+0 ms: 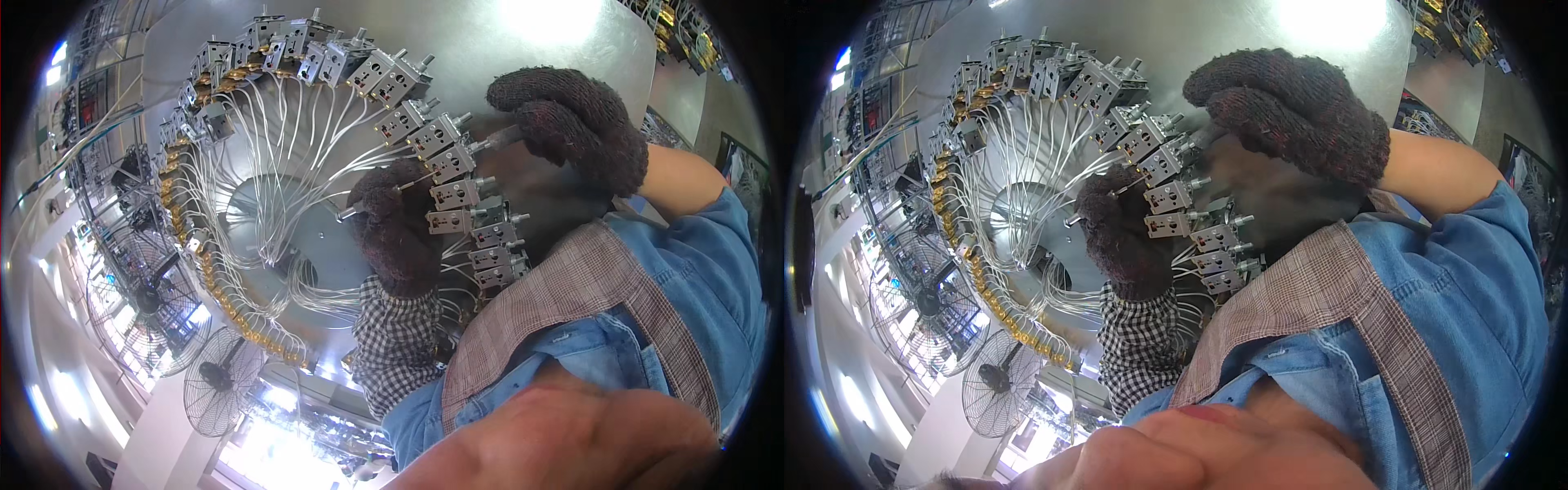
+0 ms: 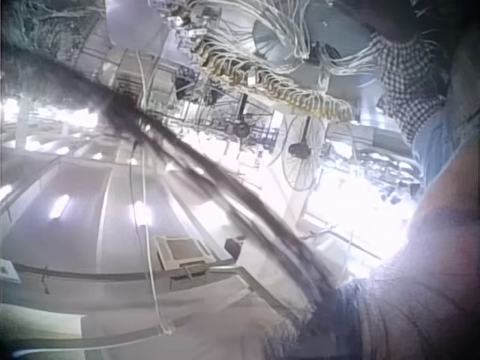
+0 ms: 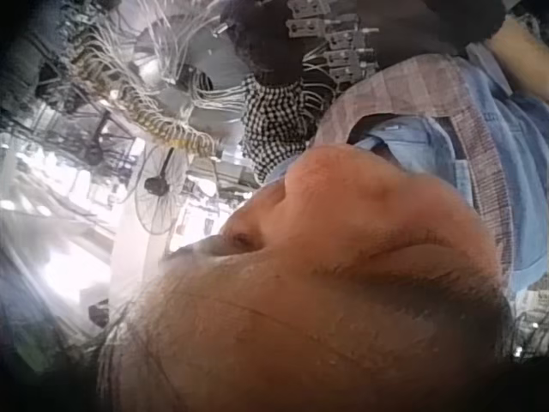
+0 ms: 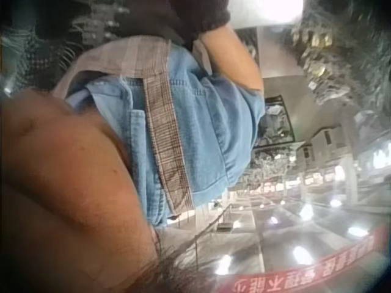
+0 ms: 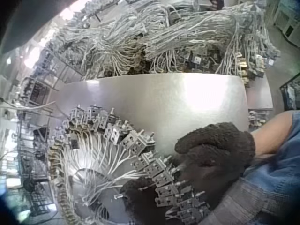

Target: Manually arranging and securing wires on an electrical stator component held in a jig.

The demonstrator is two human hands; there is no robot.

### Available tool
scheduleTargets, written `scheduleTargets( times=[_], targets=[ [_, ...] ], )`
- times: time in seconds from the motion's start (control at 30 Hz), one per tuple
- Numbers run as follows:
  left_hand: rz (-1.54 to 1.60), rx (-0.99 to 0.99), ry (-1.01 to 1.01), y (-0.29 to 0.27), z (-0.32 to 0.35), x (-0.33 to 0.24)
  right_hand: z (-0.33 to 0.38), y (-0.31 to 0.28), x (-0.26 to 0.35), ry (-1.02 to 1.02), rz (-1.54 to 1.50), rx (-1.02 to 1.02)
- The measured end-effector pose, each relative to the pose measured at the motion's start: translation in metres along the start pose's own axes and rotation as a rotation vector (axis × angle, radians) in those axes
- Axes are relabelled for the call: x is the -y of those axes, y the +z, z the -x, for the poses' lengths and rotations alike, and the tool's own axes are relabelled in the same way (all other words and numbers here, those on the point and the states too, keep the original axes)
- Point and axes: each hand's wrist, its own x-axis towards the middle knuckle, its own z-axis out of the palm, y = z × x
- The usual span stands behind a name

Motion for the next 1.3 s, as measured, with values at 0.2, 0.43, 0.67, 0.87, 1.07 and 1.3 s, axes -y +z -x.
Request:
scheduleTargets(
  times=[0.2,0.43,0.67,0.87,1.07,1.3],
  targets=[
    [0.027,-0.004,0.103,0.000,-0.005,0.009,-0.008,0.002,0.009,0.094,-0.021,-0.044],
    [-0.020,0.001,0.132,0.005,-0.008,0.007,-0.005,0.000,0.004,0.072,0.042,-0.023],
    [-0.073,-0.024,0.109,0.007,-0.007,0.005,-0.009,0.010,0.022,0.433,-0.229,-0.179],
    [-0.098,0.001,0.140,0.008,-0.006,0.006,-0.007,0.005,0.008,0.073,0.019,-0.099],
    [-0.060,0.063,0.213,0.012,-0.005,0.007,-0.009,0.003,0.006,-0.048,0.153,-0.101],
    [-0.163,0.019,0.097,-0.001,-0.004,0.006,-0.008,-0.003,0.000,-0.023,0.303,-0.032]
  ],
)
